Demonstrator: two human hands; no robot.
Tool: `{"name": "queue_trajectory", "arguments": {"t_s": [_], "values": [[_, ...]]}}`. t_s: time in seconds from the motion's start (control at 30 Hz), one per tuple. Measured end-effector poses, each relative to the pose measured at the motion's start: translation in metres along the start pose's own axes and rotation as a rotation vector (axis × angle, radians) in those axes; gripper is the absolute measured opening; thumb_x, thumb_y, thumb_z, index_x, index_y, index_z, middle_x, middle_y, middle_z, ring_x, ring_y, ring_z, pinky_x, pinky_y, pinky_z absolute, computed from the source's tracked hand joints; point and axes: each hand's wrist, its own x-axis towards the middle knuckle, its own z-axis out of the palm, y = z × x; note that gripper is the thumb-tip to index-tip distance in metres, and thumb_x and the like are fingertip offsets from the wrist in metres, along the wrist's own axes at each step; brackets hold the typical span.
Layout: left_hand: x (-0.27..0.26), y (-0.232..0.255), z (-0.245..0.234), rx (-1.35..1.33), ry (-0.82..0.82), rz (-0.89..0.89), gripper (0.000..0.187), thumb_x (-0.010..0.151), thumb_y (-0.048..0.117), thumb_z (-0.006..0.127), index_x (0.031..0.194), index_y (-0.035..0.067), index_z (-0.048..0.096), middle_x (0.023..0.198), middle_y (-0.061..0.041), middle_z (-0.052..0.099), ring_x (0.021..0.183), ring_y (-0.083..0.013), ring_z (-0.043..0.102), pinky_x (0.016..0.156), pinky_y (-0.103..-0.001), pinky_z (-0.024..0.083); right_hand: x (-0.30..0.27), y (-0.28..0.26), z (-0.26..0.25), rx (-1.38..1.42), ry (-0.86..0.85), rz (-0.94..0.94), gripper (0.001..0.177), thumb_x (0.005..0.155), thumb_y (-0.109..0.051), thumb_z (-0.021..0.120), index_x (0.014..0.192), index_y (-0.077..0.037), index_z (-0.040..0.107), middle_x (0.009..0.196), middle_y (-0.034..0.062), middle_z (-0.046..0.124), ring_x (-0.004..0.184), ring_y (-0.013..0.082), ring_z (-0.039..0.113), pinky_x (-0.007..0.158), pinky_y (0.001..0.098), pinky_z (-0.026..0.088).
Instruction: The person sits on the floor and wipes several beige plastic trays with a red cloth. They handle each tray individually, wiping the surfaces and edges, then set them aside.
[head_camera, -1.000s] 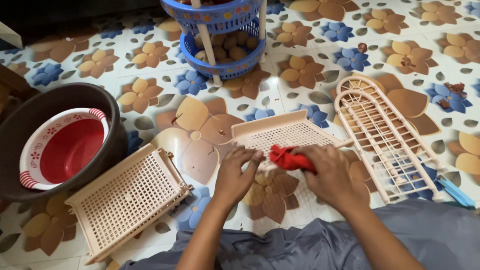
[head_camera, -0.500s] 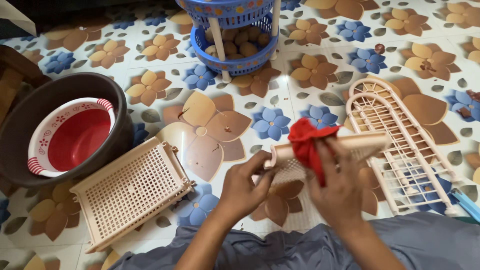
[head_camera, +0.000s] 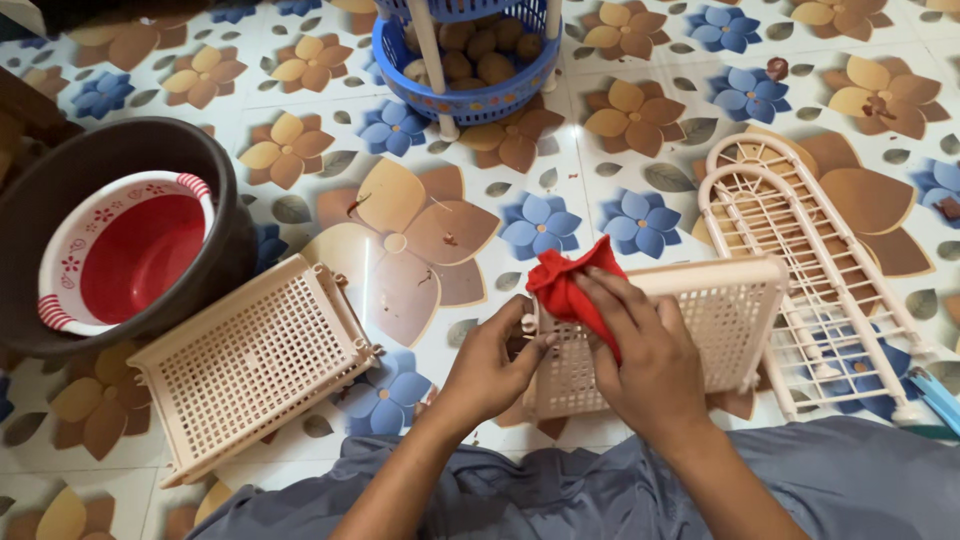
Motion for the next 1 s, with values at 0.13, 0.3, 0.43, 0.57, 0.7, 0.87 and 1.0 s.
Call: {"name": "queue_trajectory", "arguments": {"t_s": [0.13,0.3,0.43,0.57,0.7,0.87,1.0], "values": [[0.004,-0.010,0.003,0.047,0.035,-0.066,0.031,0.096,0.018,0.068,0.121,0.003,0.058,0.084,-0.015,0.075,0.074,-0.0163,0.073,0.067,-0.031,0.056,0.001,0.014,-0.001,-0.003,0.016,0.074,0.062,0.079,-0.005,0.067,0.140,-0.013,0.060,0.140,0.0030,0.061,0.098,0.0334,0.060,0.090,0.0429,0.051],[0.007,-0.023,0.007,0.039,0.050,-0.192,0.035,0.093,0.022,0.069,0.122,0.006,0.058,0.097,-0.016,0.079,0.086,-0.0221,0.080,0.074,-0.033,0.059,0.001,0.022,0.009,-0.033,-0.006,0.107,0.061,0.079,-0.006,0.067,0.139,-0.011,0.059,0.141,0.0056,0.060,0.097,0.0348,0.059,0.091,0.0436,0.049],[0.012,-0.035,0.012,0.004,0.064,-0.250,0.034,0.091,0.022,0.070,0.120,0.006,0.060,0.102,-0.017,0.079,0.092,-0.0255,0.080,0.078,-0.035,0.061,0.001,0.015,0.026,-0.007,-0.091,0.098,0.063,0.078,-0.007,0.068,0.139,-0.011,0.058,0.140,0.0052,0.060,0.094,0.0335,0.057,0.089,0.0438,0.049],[0.020,-0.049,0.017,0.049,0.049,-0.385,0.036,0.091,0.024,0.071,0.121,0.007,0.061,0.102,-0.016,0.079,0.092,-0.0269,0.079,0.079,-0.037,0.061,0.003,0.011,0.044,0.066,-0.229,0.109,0.070,0.073,-0.006,0.069,0.142,-0.011,0.057,0.140,0.0025,0.060,0.091,0.0313,0.056,0.088,0.0441,0.049],[0.029,-0.053,0.016,0.020,0.034,-0.456,0.039,0.091,0.023,0.070,0.124,0.007,0.059,0.101,-0.016,0.079,0.091,-0.0270,0.080,0.079,-0.036,0.061,0.011,0.013,0.058,0.068,-0.269,0.106,0.068,0.075,-0.006,0.069,0.141,-0.013,0.057,0.140,0.0014,0.060,0.092,0.0311,0.056,0.087,0.0440,0.048],[0.048,-0.049,0.010,-0.070,0.004,-0.514,0.044,0.090,0.021,0.069,0.129,0.007,0.056,0.104,-0.016,0.078,0.090,-0.0246,0.080,0.076,-0.035,0.062,0.028,0.025,0.067,0.077,-0.284,0.130,0.066,0.075,-0.007,0.069,0.140,-0.013,0.058,0.139,0.0034,0.060,0.090,0.0327,0.055,0.087,0.0435,0.048],[0.051,-0.054,0.011,-0.050,0.023,-0.455,0.044,0.092,0.021,0.070,0.130,0.005,0.055,0.108,-0.018,0.075,0.093,-0.0225,0.078,0.076,-0.033,0.062,0.030,0.035,0.067,0.082,-0.282,0.148,0.064,0.079,-0.008,0.069,0.142,-0.012,0.058,0.139,0.0062,0.061,0.093,0.0333,0.057,0.088,0.0450,0.047]]}}
